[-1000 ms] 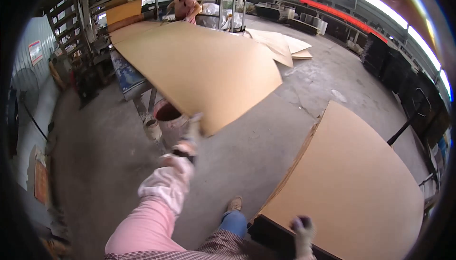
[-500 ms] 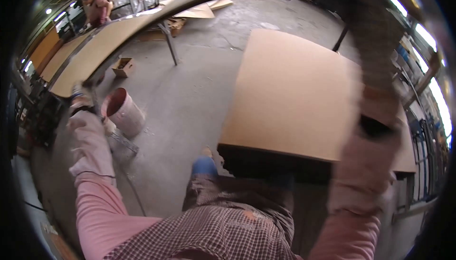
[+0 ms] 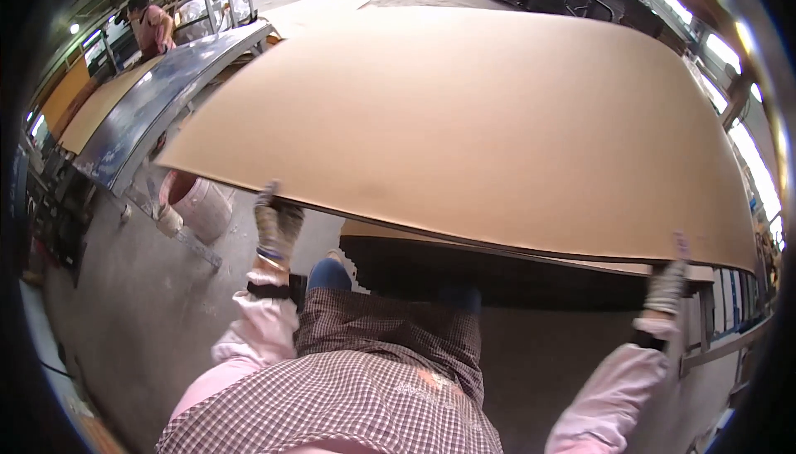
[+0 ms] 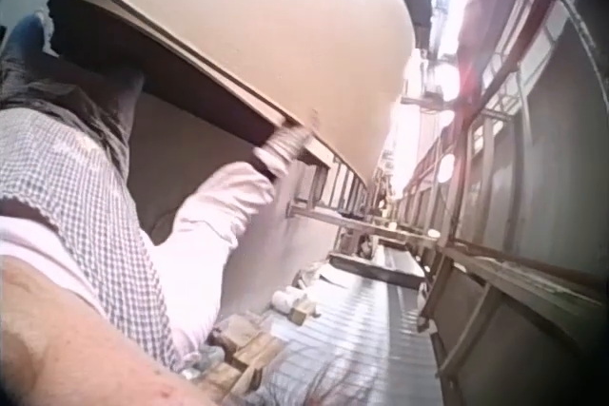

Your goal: Picking up flexible sheets of material from a stack and placing them on another stack or table.

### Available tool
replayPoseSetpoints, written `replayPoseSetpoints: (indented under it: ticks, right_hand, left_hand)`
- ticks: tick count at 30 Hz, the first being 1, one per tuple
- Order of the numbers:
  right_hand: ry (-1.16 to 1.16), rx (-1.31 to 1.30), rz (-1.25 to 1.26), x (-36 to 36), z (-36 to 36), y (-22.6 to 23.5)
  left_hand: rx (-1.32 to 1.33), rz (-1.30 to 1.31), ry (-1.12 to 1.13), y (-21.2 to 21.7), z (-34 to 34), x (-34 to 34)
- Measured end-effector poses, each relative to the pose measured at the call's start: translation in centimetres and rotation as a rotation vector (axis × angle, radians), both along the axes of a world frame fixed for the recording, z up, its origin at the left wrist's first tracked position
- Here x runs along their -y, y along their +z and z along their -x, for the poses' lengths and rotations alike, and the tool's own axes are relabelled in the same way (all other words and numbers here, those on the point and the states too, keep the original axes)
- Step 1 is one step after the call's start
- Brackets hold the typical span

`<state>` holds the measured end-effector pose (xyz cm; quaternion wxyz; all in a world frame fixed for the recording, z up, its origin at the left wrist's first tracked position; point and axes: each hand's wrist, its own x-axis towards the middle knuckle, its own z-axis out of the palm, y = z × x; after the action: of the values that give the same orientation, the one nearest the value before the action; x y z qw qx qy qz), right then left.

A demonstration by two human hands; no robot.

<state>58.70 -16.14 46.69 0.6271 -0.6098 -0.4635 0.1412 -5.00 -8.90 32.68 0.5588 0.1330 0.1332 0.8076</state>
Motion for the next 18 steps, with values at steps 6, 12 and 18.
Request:
replayPoseSetpoints:
  ticks: [6, 12, 18]
  right_hand:
    - [0.148, -0.986, 0.106, -7.5, 11.5, -13.1]
    - [-0.012, -0.817, 0.303, -6.6, 4.4, -17.3]
    - [-0.354, -0.791, 0.188, -8.2, -3.9, -24.7]
  left_hand:
    - [-0.189, 0.347, -0.07, -5.9, -9.8, -5.5]
    - [0.046, 0.491, -0.032, -10.9, -4.3, -4.0]
    - [-0.238, 0.611, 0.061, -13.8, -2.7, -4.1]
